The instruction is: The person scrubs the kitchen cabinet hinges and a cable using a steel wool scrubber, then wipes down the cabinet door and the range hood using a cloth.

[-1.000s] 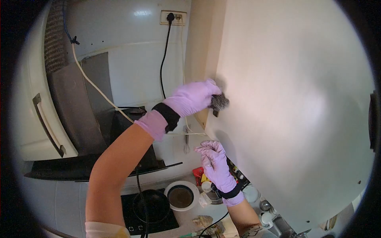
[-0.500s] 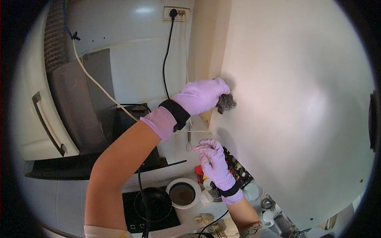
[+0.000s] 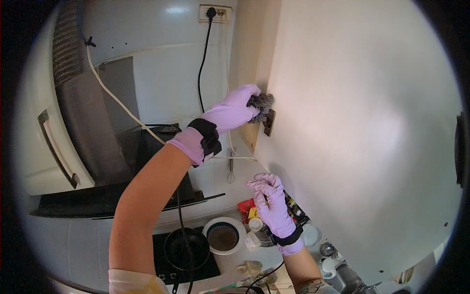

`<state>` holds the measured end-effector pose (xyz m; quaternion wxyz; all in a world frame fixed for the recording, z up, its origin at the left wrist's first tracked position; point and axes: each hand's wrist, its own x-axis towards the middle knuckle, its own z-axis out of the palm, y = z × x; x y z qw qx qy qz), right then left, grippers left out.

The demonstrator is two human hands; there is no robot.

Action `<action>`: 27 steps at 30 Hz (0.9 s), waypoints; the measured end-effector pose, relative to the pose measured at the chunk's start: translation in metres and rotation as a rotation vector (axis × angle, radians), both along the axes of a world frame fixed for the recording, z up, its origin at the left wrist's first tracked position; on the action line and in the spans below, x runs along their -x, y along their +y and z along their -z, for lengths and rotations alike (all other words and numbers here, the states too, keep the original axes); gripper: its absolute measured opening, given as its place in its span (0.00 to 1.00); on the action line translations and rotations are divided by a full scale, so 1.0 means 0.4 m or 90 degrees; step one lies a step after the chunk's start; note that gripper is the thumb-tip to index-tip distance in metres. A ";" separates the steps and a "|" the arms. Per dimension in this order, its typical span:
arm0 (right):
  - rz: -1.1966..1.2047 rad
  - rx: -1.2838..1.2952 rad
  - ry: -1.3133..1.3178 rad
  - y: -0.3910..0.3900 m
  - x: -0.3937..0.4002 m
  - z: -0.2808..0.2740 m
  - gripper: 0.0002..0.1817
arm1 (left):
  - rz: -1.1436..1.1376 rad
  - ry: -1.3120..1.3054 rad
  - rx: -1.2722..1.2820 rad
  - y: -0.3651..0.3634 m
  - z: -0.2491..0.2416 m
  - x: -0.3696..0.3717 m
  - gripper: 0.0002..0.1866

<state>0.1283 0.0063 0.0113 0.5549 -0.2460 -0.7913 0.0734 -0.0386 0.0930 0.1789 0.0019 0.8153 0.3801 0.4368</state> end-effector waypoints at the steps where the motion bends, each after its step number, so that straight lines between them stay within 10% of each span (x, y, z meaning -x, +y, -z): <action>1: -0.011 -0.010 0.015 0.000 0.002 0.003 0.15 | 0.024 -0.037 -0.009 0.000 0.003 -0.003 0.16; 27: 0.021 -0.002 -0.014 -0.013 -0.023 0.041 0.13 | -0.015 -0.145 0.186 0.037 -0.018 0.002 0.20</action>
